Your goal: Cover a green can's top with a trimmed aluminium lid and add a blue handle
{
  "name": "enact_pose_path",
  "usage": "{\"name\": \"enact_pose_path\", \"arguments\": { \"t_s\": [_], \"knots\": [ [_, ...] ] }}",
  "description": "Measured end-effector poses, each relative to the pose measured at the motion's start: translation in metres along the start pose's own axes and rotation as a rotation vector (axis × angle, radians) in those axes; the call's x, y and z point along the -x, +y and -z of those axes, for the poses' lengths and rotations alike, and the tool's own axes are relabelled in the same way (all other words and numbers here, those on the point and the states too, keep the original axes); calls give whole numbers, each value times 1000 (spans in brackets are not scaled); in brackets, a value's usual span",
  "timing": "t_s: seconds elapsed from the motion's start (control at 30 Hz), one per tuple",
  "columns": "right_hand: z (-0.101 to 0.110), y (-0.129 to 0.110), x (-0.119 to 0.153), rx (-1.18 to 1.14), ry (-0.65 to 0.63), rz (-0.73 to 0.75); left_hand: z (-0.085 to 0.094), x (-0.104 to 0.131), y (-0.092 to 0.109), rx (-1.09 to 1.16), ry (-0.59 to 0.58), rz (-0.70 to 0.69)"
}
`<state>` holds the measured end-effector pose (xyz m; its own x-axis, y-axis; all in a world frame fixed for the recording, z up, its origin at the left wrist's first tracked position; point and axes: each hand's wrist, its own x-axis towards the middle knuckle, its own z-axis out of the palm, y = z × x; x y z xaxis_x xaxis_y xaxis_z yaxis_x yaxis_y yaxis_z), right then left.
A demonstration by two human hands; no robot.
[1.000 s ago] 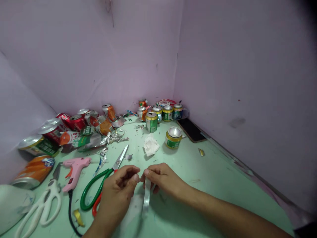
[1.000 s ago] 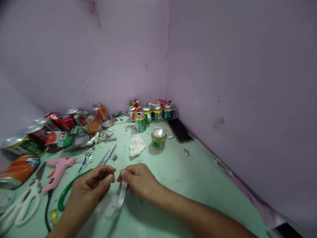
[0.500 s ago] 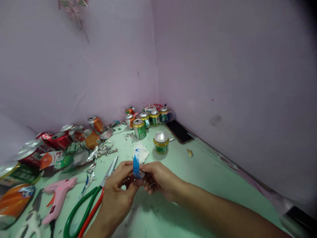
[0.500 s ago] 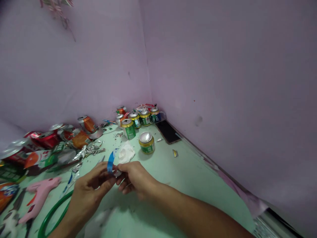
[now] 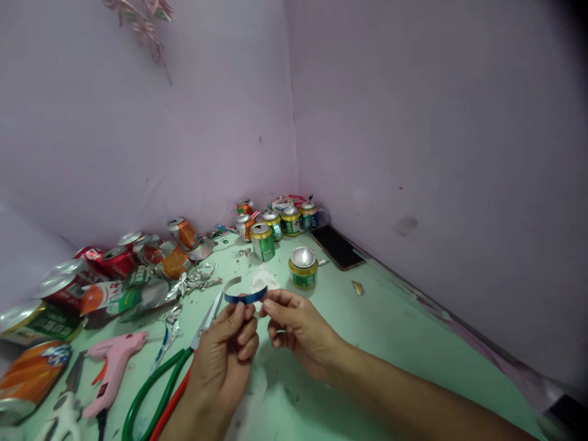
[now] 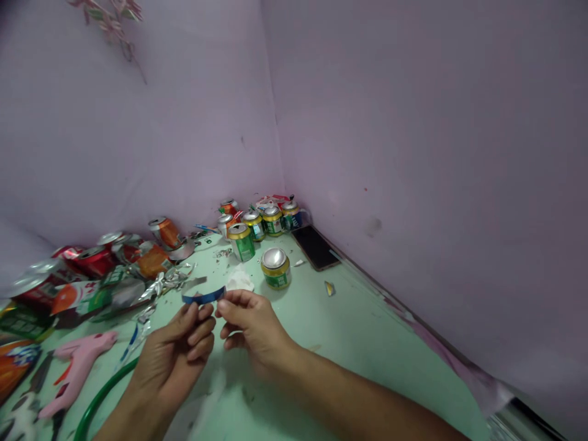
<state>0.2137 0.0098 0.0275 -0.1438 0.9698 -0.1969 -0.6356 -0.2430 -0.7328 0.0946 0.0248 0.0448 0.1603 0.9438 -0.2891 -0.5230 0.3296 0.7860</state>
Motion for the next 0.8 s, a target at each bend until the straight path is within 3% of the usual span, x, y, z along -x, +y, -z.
{"name": "enact_pose_path", "arguments": {
  "t_s": [0.1,0.2,0.27,0.33,0.4,0.47,0.53,0.6,0.7,0.73,0.8],
  "knots": [
    [2,-4,-2,10,25,61,0,3,-5,25,-14,83],
    [6,-14,-4,85,82,113,0,13,-4,-283,-13,94],
    [8,-21,-5,187,105,149,-1,23,0,-640,62,-117],
    [9,-25,-5,268,61,135,-3,31,6,-918,184,-472],
    [8,-25,-5,279,-17,72,-4,33,12,-1082,173,-645],
    [6,-24,-3,294,-96,20,-4,31,17,-1159,63,-617],
    [7,-26,-2,382,-115,84,-2,27,20,-1151,10,-517],
    [13,-34,-4,482,20,312,3,23,24,-1069,78,-431],
    [35,-52,-12,675,379,697,10,19,32,-823,227,-331],
    [45,-58,-17,814,424,718,12,18,34,-733,257,-308],
    [64,-65,-27,1027,437,614,14,17,38,-591,288,-282]
  ]
}}
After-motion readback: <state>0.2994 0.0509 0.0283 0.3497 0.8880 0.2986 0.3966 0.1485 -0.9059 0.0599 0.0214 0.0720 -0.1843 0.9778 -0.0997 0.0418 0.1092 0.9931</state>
